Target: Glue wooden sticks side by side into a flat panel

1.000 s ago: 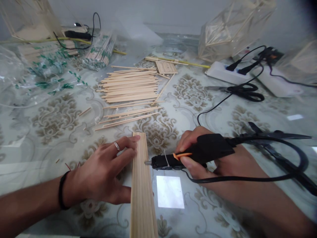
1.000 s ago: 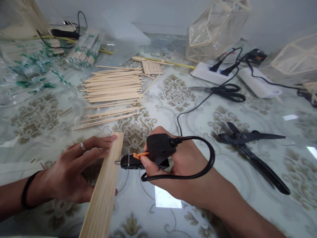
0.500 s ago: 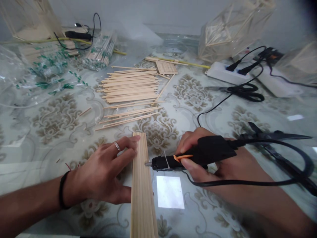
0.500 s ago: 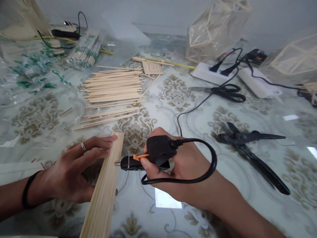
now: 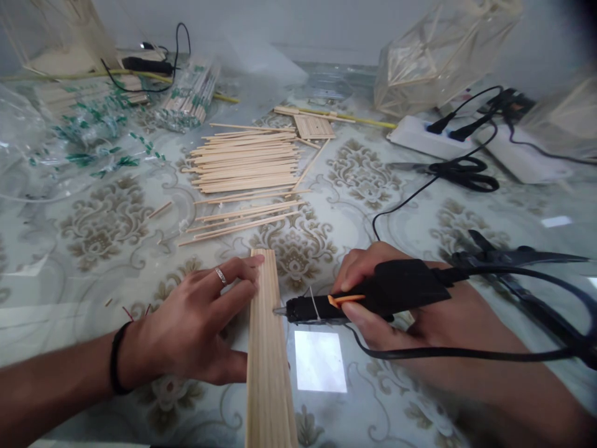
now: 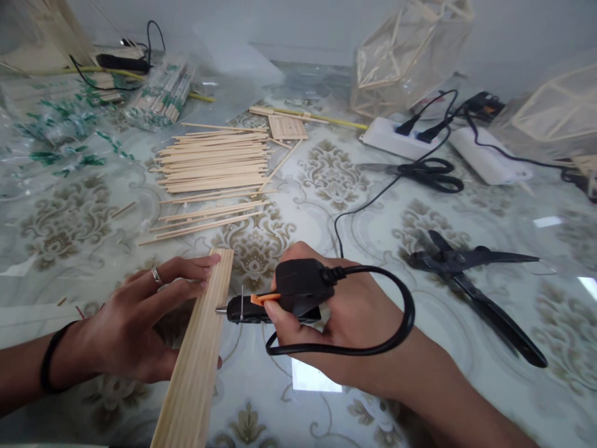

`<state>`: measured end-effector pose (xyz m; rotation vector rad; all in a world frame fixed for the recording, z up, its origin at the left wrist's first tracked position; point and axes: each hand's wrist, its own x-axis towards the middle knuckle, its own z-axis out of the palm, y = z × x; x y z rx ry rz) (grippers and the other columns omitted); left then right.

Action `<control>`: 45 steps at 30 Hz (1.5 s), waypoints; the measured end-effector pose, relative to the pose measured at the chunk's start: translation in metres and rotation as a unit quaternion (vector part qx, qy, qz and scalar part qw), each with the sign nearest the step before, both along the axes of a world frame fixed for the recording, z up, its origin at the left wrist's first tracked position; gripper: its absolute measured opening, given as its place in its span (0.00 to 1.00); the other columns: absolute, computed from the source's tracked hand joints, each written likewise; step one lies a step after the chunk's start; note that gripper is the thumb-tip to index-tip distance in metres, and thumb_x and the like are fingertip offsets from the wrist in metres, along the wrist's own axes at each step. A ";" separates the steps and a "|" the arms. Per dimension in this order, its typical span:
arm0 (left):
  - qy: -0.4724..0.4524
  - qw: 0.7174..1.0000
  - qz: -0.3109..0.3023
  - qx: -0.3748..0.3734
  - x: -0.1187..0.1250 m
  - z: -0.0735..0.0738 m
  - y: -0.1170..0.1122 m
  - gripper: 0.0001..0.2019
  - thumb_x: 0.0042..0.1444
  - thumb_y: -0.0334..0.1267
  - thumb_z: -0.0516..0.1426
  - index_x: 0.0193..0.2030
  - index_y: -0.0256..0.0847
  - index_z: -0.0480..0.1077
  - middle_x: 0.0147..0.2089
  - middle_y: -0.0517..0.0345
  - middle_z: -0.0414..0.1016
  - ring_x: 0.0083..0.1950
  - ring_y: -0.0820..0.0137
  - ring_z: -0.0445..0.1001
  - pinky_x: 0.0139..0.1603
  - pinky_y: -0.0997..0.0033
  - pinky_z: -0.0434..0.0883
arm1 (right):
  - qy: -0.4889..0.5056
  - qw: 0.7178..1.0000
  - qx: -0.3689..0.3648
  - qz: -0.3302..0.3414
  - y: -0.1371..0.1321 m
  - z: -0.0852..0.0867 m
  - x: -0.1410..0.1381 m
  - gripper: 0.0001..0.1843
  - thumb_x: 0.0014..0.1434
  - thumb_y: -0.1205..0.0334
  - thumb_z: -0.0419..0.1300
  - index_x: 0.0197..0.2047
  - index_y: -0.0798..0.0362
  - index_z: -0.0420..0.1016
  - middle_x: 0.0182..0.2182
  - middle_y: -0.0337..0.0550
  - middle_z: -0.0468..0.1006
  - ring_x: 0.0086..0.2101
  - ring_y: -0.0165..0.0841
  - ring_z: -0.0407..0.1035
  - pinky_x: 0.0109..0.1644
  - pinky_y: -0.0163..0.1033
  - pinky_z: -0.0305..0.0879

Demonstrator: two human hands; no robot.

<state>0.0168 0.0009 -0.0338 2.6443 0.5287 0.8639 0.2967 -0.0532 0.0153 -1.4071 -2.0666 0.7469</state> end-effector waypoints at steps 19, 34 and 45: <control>-0.001 1.000 -0.006 0.004 0.000 -0.002 0.000 0.33 0.54 0.58 0.71 0.56 0.37 0.68 0.52 0.38 0.83 0.60 0.47 0.85 0.43 0.61 0.89 | 0.005 1.000 -0.021 0.004 -0.001 0.001 0.003 0.09 0.69 0.61 0.60 0.36 0.45 0.66 0.30 0.37 0.79 0.27 0.35 0.75 0.27 0.41 0.65; 0.006 1.000 -0.009 0.004 -0.001 -0.001 0.000 0.32 0.54 0.56 0.71 0.55 0.37 0.68 0.51 0.39 0.83 0.61 0.47 0.84 0.46 0.60 0.88 | 0.005 1.000 -0.028 0.000 0.000 0.003 0.002 0.09 0.67 0.61 0.60 0.34 0.44 0.66 0.29 0.38 0.79 0.25 0.36 0.75 0.25 0.41 0.65; 0.010 1.000 0.003 0.015 0.000 0.000 0.000 0.29 0.59 0.59 0.67 0.55 0.40 0.67 0.51 0.41 0.83 0.60 0.49 0.85 0.42 0.59 0.89 | 0.006 1.000 -0.018 0.012 0.001 0.003 0.002 0.07 0.67 0.62 0.59 0.35 0.45 0.68 0.29 0.38 0.78 0.25 0.35 0.75 0.24 0.41 0.66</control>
